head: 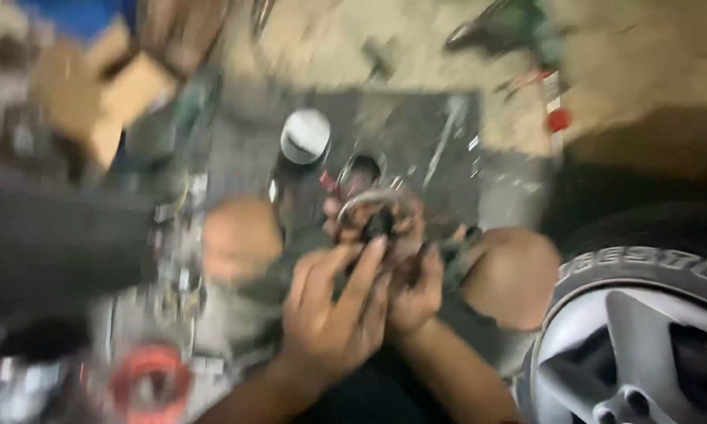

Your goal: The person is untangling a coil of copper wire and then working on the internal components of a motor by positioning and connecting the wires.

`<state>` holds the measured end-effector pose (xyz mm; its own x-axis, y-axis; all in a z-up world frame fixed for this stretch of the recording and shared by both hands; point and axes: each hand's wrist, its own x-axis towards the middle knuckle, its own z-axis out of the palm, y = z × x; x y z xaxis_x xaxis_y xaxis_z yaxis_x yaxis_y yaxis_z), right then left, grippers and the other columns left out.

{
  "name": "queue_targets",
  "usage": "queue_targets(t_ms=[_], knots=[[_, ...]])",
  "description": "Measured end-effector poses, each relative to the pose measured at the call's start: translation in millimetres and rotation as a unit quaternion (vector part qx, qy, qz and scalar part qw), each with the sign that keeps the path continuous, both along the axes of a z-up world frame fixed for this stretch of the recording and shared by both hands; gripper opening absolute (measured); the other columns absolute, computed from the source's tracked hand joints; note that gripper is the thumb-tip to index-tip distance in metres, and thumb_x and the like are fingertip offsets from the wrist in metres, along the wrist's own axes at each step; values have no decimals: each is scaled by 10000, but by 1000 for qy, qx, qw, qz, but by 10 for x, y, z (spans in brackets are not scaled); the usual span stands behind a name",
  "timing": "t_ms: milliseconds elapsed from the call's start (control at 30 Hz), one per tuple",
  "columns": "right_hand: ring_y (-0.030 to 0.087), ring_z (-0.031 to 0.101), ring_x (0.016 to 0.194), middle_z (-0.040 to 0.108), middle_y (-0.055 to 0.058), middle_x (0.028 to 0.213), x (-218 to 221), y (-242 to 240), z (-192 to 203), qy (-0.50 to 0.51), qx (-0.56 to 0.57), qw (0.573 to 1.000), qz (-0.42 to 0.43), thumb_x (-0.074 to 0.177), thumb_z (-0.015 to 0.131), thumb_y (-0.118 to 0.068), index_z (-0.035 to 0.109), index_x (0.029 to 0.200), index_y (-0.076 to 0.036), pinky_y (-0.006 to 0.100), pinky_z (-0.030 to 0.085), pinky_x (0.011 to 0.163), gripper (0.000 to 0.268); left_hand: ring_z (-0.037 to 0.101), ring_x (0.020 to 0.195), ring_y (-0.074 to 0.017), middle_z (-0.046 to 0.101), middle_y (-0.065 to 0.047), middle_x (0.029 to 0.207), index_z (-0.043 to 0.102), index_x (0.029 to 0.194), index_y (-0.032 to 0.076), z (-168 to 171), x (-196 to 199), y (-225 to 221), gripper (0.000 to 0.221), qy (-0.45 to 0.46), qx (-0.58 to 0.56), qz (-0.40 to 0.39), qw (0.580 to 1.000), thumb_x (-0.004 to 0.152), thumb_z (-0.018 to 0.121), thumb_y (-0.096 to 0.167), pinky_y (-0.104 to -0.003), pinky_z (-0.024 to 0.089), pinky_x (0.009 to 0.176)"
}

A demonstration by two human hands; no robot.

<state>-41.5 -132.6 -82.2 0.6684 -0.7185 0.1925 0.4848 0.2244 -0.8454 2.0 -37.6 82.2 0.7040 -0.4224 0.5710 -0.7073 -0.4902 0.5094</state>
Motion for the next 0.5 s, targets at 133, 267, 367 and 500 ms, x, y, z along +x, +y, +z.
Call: queue_targets(t_ms=[133, 267, 367, 500], knots=[[180, 471, 1411, 500, 128, 1555, 72, 35, 356, -193, 339, 911, 136, 1152, 384, -191, 389, 1564, -13, 310, 283, 1233, 449, 624, 963, -304, 642, -172, 1168, 693, 1270, 19, 134, -30, 61, 404, -39, 4, 14, 999, 879, 757, 102, -408, 560, 882], [474, 433, 1435, 194, 174, 1733, 270, 148, 1146, -220, 310, 872, 309, 1065, 476, -421, 247, 1624, -262, 565, 431, 1182, 624, 604, 979, -303, 634, -169, 1157, 723, 1219, 27, 287, -80, 96, 349, -17, -48, -1, 999, 876, 754, 82, -412, 536, 910], [478, 429, 1452, 224, 202, 1691, 316, 195, 1259, -231, 269, 889, 289, 1076, 497, -378, 259, 1594, -206, 559, 464, 1176, 596, 606, 996, -300, 635, -180, 1156, 715, 1197, 16, 436, -122, 98, 349, 36, -101, -2, 994, 854, 745, 73, -404, 529, 925], [444, 440, 1456, 280, 193, 1668, 370, 299, 1350, -227, 240, 911, 248, 1092, 475, -372, 308, 1575, -150, 545, 450, 1187, 557, 623, 1049, -311, 622, -165, 1161, 686, 1154, 7, 660, -121, 132, 309, 97, -143, -7, 985, 853, 729, 65, -399, 531, 955]])
